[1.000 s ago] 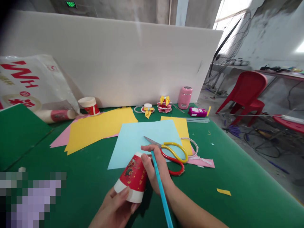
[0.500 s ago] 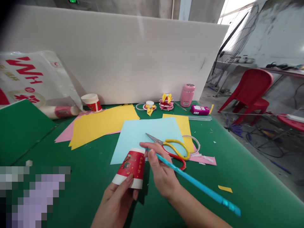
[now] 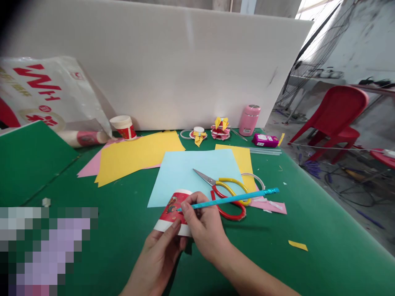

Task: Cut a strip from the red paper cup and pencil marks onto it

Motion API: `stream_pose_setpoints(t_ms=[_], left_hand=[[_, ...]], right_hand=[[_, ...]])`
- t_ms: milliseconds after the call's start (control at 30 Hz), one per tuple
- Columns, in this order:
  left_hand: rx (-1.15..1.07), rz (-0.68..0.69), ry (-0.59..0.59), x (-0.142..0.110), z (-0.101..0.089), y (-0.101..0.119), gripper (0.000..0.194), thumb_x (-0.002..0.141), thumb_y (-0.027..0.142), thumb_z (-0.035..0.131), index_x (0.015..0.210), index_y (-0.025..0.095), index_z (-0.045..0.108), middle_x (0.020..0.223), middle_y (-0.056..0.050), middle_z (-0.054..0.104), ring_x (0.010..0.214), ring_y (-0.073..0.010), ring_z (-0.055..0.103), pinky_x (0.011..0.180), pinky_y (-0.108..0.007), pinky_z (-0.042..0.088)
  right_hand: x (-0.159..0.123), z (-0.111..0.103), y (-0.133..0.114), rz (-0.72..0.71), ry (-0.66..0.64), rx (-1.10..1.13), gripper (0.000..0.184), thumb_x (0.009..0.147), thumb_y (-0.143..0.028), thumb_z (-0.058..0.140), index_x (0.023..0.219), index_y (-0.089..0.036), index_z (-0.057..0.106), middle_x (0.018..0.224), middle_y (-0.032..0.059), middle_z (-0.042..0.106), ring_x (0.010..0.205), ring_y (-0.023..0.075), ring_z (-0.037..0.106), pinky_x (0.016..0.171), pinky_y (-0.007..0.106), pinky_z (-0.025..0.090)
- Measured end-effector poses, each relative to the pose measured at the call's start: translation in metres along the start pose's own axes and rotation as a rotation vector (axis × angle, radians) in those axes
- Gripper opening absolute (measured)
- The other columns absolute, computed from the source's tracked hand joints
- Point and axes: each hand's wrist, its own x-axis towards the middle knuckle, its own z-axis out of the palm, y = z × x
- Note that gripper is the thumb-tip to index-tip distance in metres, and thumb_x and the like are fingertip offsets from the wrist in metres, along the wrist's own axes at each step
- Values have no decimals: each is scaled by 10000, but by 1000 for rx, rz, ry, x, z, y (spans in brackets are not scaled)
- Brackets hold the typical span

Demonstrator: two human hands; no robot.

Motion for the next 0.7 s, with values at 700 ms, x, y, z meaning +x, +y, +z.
stream_pose_setpoints(t_ms=[700], left_hand=[[-49, -38, -5, 3, -3, -3, 127, 679, 256, 638, 718, 135, 629, 569, -24, 593, 527, -112, 476, 528, -224, 433]], right_hand=[[0, -2, 7, 13, -30, -156, 187, 840, -359, 489, 763, -207, 413, 410, -92, 427, 298, 92, 438, 314, 192, 344]])
